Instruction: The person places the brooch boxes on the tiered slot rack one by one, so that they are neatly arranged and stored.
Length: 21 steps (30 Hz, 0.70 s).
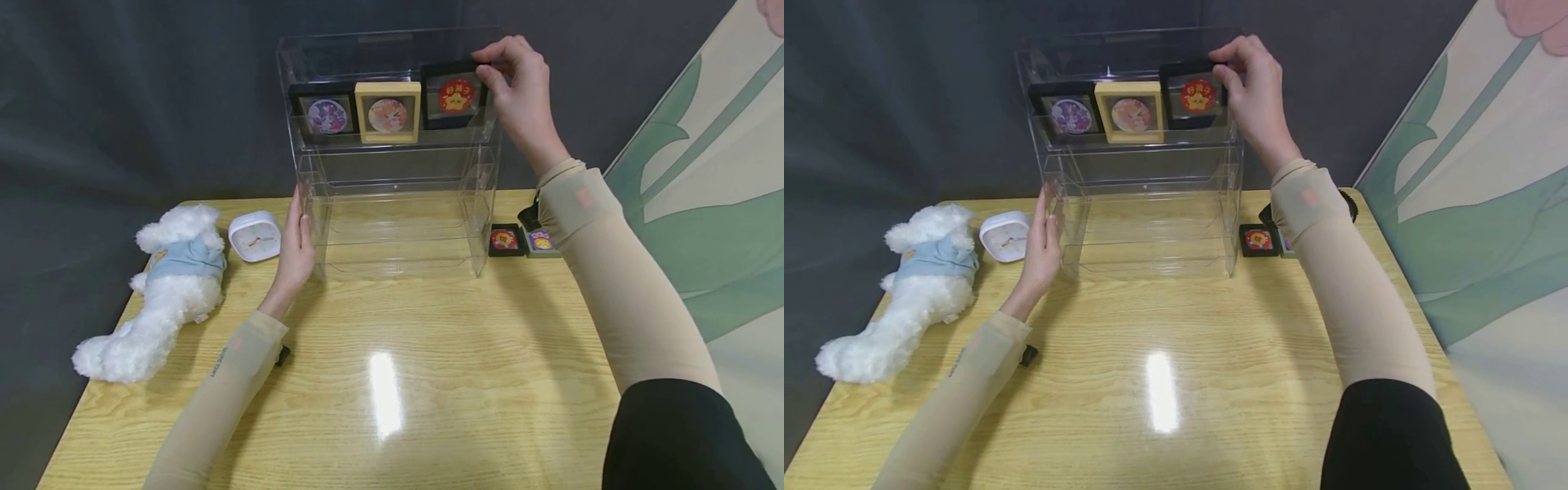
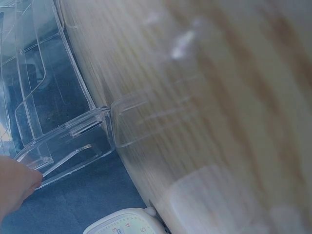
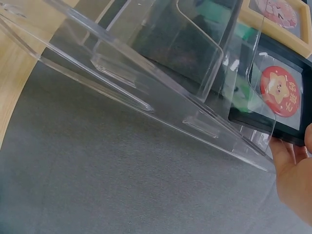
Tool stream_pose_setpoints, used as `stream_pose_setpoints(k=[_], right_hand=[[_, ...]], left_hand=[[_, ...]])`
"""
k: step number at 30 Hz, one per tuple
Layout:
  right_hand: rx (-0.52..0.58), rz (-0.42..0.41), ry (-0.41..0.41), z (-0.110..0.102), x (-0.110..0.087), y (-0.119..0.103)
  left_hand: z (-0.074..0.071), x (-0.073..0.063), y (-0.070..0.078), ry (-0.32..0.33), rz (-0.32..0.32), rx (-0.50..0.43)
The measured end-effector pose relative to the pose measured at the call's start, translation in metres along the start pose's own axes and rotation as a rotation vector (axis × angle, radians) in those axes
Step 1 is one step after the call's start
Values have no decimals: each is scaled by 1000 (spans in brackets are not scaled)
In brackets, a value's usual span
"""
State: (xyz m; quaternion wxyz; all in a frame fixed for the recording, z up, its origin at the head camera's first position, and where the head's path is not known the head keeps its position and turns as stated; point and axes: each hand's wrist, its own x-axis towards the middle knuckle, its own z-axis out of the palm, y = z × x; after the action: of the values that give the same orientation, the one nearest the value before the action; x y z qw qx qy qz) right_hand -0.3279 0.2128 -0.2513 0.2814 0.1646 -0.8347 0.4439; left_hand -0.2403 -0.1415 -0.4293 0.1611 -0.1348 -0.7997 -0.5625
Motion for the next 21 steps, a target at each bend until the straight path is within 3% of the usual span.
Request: stream_pose_setpoints(k=[13,21], right_hand=[[-148,-81,-34,0,-11,-4],[-170,-113,-54,1,-15,-5]], left_hand=[[0,-5,6,4,1,7],[1,-5,7,0,-7,17]])
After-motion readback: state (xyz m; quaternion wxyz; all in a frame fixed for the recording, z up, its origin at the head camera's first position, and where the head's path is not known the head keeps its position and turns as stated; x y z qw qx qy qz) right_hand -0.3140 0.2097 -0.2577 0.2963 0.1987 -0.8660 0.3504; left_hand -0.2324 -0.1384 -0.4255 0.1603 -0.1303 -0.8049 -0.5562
